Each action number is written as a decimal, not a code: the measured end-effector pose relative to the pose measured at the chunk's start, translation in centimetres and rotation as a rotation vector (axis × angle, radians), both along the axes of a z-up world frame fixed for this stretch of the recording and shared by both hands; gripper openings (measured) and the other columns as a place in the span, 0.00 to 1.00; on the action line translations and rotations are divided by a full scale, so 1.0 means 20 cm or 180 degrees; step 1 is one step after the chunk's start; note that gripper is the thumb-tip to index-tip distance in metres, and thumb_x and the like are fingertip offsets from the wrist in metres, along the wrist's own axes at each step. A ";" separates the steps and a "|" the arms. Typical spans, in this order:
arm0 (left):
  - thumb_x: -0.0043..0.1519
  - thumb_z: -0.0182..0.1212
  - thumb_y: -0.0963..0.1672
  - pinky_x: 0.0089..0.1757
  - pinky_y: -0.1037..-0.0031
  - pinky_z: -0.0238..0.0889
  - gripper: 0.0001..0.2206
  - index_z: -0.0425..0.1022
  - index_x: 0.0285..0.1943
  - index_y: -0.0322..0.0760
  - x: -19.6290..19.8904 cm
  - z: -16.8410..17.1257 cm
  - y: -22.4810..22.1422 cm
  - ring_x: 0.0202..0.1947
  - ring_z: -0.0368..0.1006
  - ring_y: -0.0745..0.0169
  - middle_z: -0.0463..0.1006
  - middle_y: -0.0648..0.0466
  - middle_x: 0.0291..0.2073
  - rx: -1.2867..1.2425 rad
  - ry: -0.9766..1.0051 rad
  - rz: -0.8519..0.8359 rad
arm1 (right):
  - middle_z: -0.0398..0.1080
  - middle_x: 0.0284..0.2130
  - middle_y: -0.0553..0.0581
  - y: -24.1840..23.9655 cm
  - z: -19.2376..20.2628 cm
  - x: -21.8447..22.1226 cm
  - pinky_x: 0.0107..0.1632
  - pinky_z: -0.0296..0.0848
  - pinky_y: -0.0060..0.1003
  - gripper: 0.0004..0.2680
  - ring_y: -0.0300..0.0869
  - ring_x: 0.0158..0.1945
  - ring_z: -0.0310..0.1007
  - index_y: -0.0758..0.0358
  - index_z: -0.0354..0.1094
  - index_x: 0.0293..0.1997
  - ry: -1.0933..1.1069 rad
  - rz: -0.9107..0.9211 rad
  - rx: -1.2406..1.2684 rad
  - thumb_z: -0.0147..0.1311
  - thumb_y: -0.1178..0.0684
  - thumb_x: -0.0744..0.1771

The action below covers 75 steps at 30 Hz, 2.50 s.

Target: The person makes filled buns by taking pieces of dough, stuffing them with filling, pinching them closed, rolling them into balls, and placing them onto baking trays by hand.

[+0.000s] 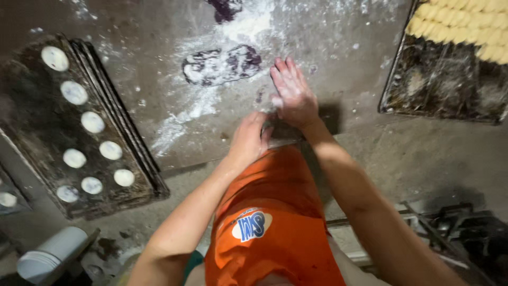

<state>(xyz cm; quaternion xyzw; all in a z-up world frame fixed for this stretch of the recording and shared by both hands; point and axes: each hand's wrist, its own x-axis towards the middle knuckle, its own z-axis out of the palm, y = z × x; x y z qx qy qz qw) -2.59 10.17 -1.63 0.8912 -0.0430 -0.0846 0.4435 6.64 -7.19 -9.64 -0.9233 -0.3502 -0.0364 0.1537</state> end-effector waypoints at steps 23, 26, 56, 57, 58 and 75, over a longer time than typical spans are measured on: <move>0.64 0.67 0.41 0.38 0.67 0.65 0.08 0.74 0.42 0.29 0.21 0.26 -0.43 0.39 0.71 0.64 0.76 0.49 0.35 -0.1863 -0.0555 0.0242 | 0.76 0.43 0.57 -0.37 0.89 0.30 0.51 0.74 0.38 0.11 0.46 0.47 0.77 0.60 0.74 0.49 0.2362 0.0495 0.1422 0.61 0.52 0.64; 0.61 0.71 0.43 0.32 0.70 0.67 0.09 0.75 0.37 0.35 0.18 0.37 -0.47 0.28 0.71 0.64 0.73 0.53 0.27 -0.1554 0.0034 0.0632 | 0.77 0.40 0.59 -0.39 0.74 0.78 0.49 0.76 0.42 0.08 0.46 0.44 0.77 0.61 0.75 0.45 0.1699 0.0133 0.0850 0.60 0.48 0.68; 0.56 0.62 0.46 0.47 0.57 0.62 0.22 0.76 0.61 0.37 -0.24 0.54 0.44 0.46 0.70 0.47 0.74 0.46 0.53 0.3431 -0.0410 0.1013 | 0.72 0.46 0.74 0.28 0.07 0.48 0.54 0.71 0.54 0.12 0.65 0.49 0.71 0.70 0.74 0.49 0.1002 0.0271 0.0802 0.62 0.52 0.66; 0.54 0.63 0.50 0.48 0.56 0.62 0.23 0.76 0.54 0.33 -0.25 0.55 0.48 0.46 0.71 0.46 0.75 0.44 0.53 0.3838 -0.0191 0.1087 | 0.71 0.48 0.74 0.28 0.05 0.49 0.58 0.69 0.54 0.12 0.65 0.53 0.70 0.70 0.74 0.50 0.0950 0.0319 0.0702 0.61 0.53 0.65; 0.54 0.63 0.50 0.48 0.56 0.62 0.23 0.76 0.54 0.33 -0.26 0.56 0.51 0.46 0.71 0.46 0.75 0.44 0.53 0.3821 -0.0249 0.1059 | 0.70 0.50 0.73 0.27 0.04 0.52 0.61 0.68 0.53 0.13 0.66 0.57 0.69 0.70 0.73 0.50 0.0859 0.0355 0.0600 0.61 0.54 0.64; 0.49 0.70 0.42 0.45 0.52 0.63 0.28 0.67 0.59 0.33 -0.16 0.45 0.99 0.46 0.70 0.39 0.70 0.41 0.52 0.1944 -0.1065 0.0897 | 0.75 0.47 0.66 0.12 0.11 0.36 0.55 0.75 0.44 0.10 0.56 0.51 0.76 0.69 0.74 0.50 0.2089 -0.1429 0.1716 0.59 0.61 0.65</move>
